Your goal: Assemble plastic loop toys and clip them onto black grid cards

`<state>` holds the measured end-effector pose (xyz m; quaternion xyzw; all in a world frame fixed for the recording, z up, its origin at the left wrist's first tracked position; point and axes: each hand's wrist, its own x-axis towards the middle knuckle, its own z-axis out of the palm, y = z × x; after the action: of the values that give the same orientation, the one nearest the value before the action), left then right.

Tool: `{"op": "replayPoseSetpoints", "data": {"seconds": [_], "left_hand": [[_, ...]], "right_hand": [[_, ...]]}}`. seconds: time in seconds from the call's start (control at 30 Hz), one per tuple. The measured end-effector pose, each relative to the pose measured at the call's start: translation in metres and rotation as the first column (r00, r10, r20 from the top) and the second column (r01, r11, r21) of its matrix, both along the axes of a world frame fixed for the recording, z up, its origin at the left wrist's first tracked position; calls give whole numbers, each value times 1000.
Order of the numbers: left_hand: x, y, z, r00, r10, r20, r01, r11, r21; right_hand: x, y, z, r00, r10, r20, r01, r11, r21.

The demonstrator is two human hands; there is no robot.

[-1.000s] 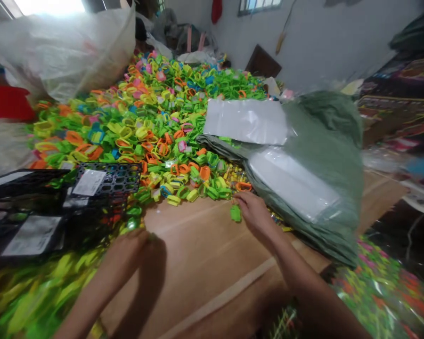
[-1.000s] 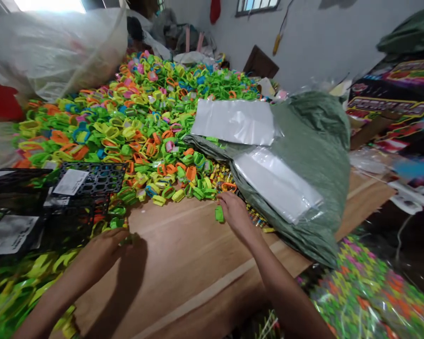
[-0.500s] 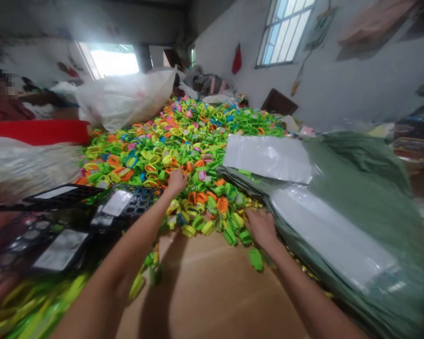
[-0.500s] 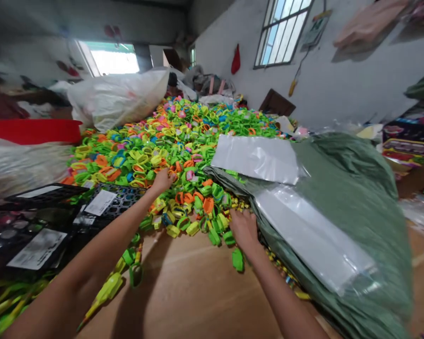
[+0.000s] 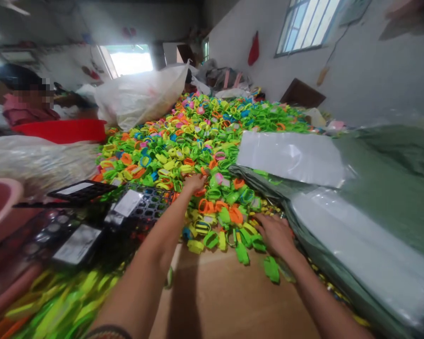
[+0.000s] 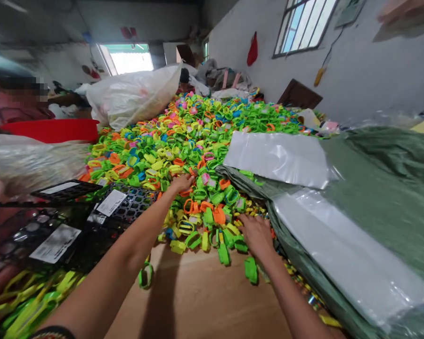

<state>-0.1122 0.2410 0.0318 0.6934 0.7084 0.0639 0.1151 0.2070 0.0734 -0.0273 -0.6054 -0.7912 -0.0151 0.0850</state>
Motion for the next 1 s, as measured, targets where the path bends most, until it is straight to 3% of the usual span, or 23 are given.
{"op": "replayPoseSetpoints", "data": {"seconds": [0.17,0.4,0.47,0.57,0.67,0.73,0.8,0.9,1.0], "left_hand": [[21,-32,-7,993,-120,3,120,991,-66],[31,-80,19,965,-254,60,258,964,-66],[28,-99,30,961,-269,64,270,963,-17],[28,-146,39,953,-294,72,287,954,89],[44,-212,29,910,-397,125,363,904,227],[63,-255,13,809,-550,205,496,828,263],[86,-287,-4,730,-621,286,566,784,256],[117,-299,-19,715,-642,278,570,765,299],[133,-282,-20,709,-686,164,640,723,260]], "right_hand": [[-1,2,14,996,-25,-89,19,997,-74],[14,-1,28,973,-43,-226,25,996,-81],[19,-13,34,936,-38,-350,39,999,-6],[23,-48,42,780,-2,-625,66,995,79],[22,-99,44,663,-24,-748,57,998,19],[20,-134,40,662,-54,-747,34,999,-42],[17,-164,31,678,-67,-732,16,997,-76],[15,-194,12,663,-89,-743,38,996,-86],[13,-210,-9,576,-200,-792,82,979,-187]]}}
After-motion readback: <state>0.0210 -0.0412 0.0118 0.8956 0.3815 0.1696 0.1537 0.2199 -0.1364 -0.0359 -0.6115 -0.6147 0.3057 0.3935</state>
